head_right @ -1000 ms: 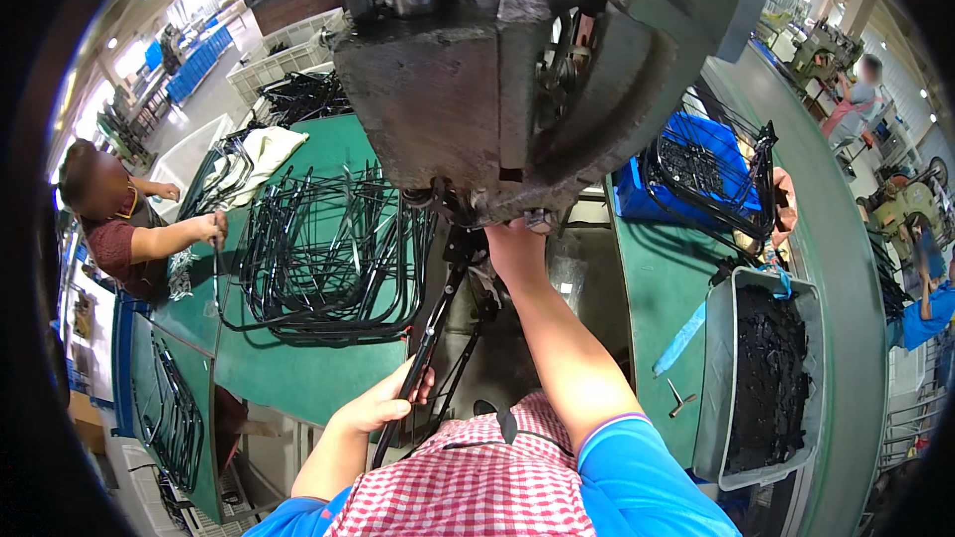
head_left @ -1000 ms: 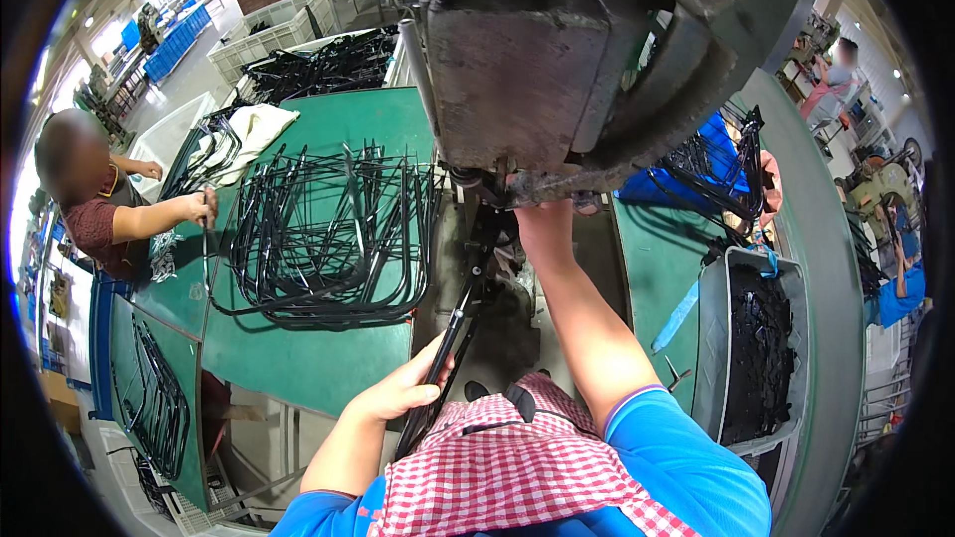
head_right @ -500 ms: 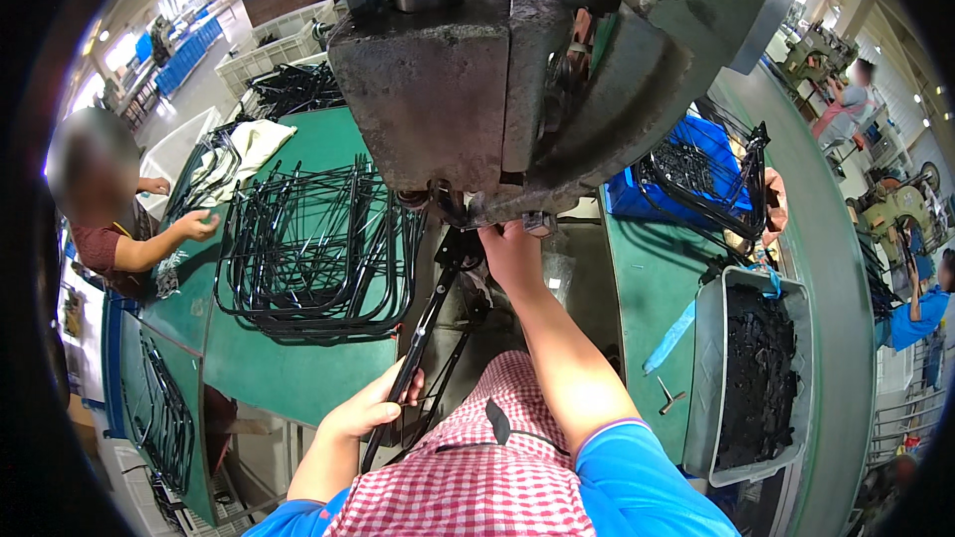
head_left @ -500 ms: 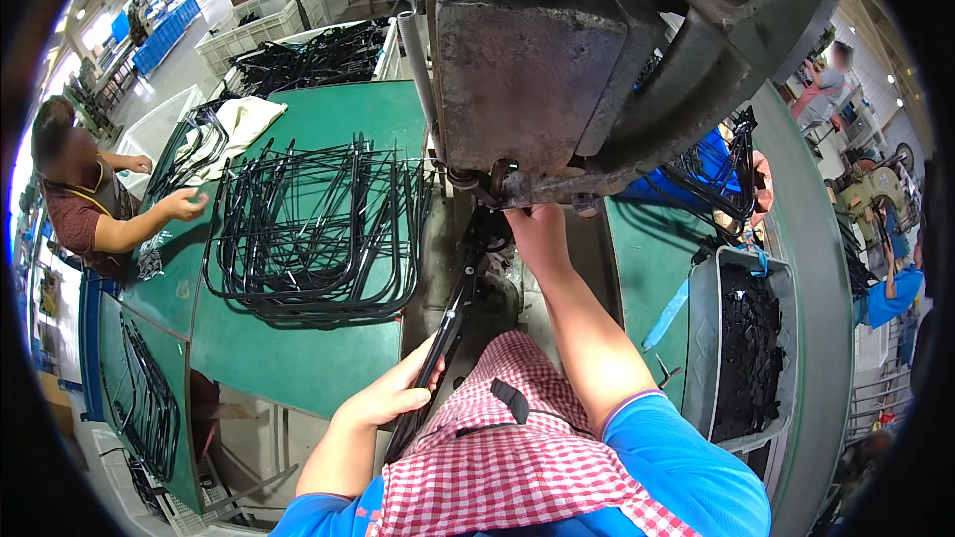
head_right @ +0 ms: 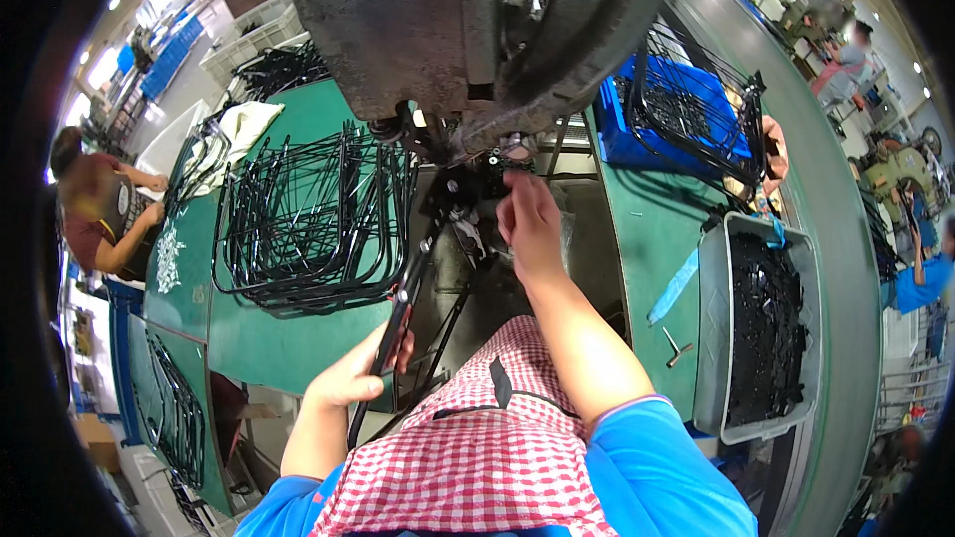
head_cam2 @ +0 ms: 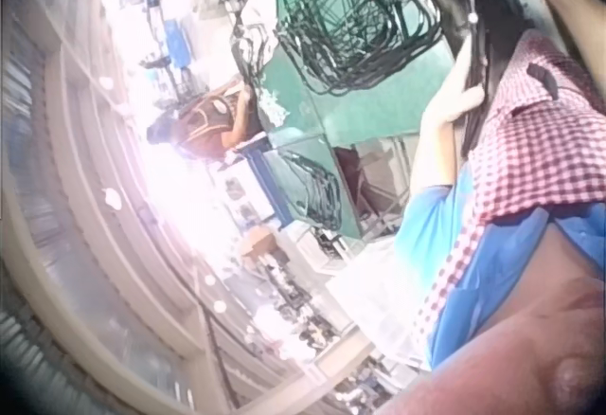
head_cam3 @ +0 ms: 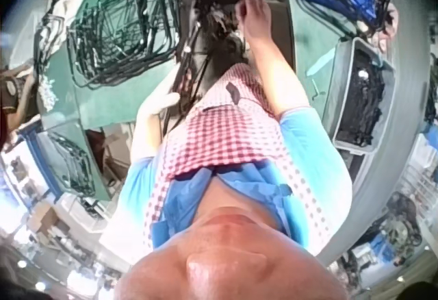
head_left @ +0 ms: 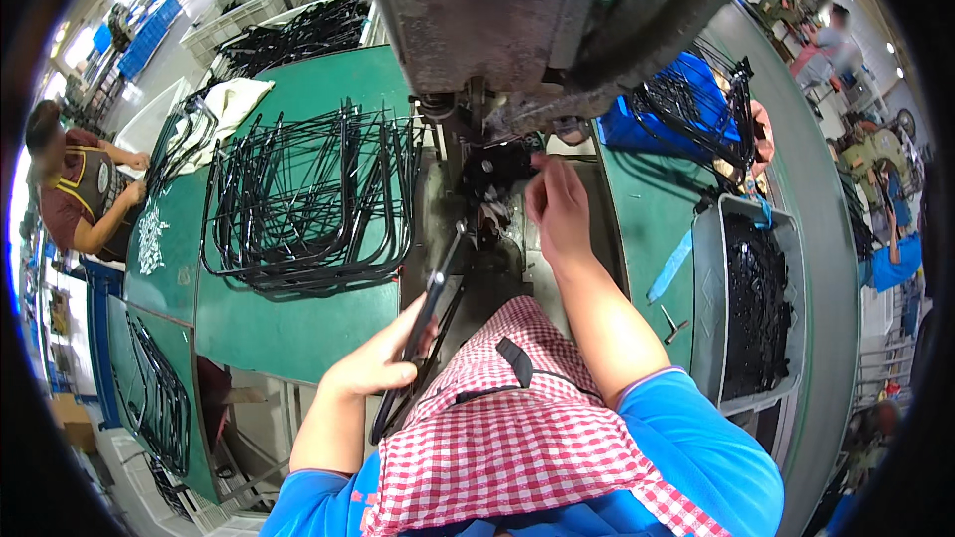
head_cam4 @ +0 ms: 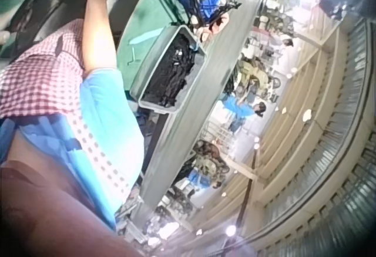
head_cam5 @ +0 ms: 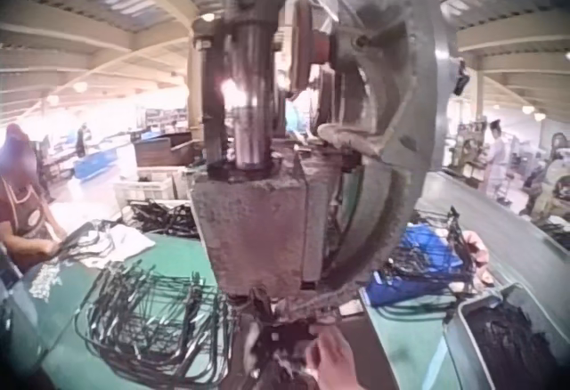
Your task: The person assembles black wire bicycle baskets by inserting small black plastic fasteners into the wire frame using a press machine. The person repeatedly picks up a basket frame, places it under the press, inserts fasteners, and then moves the completed basket aside.
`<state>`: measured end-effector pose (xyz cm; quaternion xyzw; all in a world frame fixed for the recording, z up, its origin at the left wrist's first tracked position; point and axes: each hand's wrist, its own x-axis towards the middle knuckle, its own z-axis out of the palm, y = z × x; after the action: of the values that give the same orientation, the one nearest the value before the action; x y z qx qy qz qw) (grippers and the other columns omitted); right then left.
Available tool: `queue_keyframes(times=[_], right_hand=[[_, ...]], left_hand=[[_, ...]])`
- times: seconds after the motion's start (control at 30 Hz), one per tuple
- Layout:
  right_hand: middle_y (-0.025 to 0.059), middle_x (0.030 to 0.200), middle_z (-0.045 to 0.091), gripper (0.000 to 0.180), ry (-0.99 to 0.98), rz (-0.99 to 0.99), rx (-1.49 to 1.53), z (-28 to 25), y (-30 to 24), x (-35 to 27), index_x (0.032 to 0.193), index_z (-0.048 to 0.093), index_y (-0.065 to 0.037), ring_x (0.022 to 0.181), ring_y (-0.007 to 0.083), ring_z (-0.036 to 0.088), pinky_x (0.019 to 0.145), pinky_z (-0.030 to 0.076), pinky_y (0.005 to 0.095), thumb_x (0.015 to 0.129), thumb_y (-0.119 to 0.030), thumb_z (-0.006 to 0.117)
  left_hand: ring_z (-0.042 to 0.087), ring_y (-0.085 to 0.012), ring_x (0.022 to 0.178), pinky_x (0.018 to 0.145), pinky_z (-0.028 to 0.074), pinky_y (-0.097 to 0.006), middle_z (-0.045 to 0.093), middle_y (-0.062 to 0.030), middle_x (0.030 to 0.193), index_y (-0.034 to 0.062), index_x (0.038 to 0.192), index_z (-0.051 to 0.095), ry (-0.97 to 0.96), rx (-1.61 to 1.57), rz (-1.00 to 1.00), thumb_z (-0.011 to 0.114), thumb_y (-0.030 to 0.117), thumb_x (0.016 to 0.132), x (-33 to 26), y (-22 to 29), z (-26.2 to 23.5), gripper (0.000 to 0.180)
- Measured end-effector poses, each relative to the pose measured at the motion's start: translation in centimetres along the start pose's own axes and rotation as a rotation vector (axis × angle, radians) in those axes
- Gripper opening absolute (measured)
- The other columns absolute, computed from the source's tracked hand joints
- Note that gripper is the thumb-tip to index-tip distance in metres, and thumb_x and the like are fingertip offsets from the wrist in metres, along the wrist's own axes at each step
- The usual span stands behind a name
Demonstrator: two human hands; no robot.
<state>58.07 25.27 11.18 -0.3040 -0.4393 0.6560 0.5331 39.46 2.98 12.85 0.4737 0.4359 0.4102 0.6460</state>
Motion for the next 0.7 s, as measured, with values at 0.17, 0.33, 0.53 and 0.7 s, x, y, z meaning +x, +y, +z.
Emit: queue_keyframes(times=[0.17, 0.33, 0.53, 0.7], right_hand=[[-0.0012, 0.056, 0.046, 0.032, -0.072, 0.363, -0.478, -8.0, -0.5, -10.1, 0.072, 0.054, -0.006, 0.049, 0.0068, 0.039, 0.047, 0.031, 0.0229, 0.096, -0.026, 0.048], [0.0023, 0.071, 0.060, 0.023, -0.253, 0.500, -0.395, -7.1, -5.7, -16.1, 0.086, 0.062, -0.001, 0.065, 0.0082, 0.054, 0.060, 0.044, 0.0229, 0.092, -0.022, 0.057], [0.0143, 0.120, 0.058, 0.067, -0.608, -0.199, -0.442, -3.0, -11.0, -15.5, 0.131, 0.045, -0.001, 0.117, 0.0243, 0.052, 0.101, 0.039, 0.0377, 0.084, -0.044, 0.065], [0.0098, 0.080, 0.064, 0.036, -0.148, -0.372, -0.503, -6.6, -14.2, -19.3, 0.117, 0.056, 0.004, 0.068, 0.0140, 0.058, 0.065, 0.048, 0.0313, 0.088, -0.016, 0.062]], left_hand=[[0.038, -0.0182, 0.099, 0.087, 0.033, -0.030, 0.039, -0.0084, 0.115, -0.0056, 0.137, 0.026, -0.247, -0.023, 0.040, 0.066, 0.068, 0.067, -1.4, 1.4, 1.1, 0.109], [0.036, -0.0176, 0.103, 0.090, 0.030, -0.031, 0.037, -0.0088, 0.118, -0.0058, 0.139, 0.024, -0.467, 0.058, 0.187, 0.064, 0.071, 0.066, 4.3, 6.1, 2.8, 0.113], [0.031, -0.0206, 0.118, 0.100, 0.029, -0.033, 0.030, -0.0127, 0.134, -0.0011, 0.147, 0.008, -0.461, 0.113, 0.438, 0.067, 0.049, 0.071, 15.8, 14.0, 11.8, 0.109], [0.035, -0.0323, 0.126, 0.108, 0.026, -0.042, 0.030, -0.0212, 0.138, -0.0013, 0.147, -0.001, -0.486, 0.337, 0.878, 0.071, 0.053, 0.071, 21.5, 16.0, 18.9, 0.117]])
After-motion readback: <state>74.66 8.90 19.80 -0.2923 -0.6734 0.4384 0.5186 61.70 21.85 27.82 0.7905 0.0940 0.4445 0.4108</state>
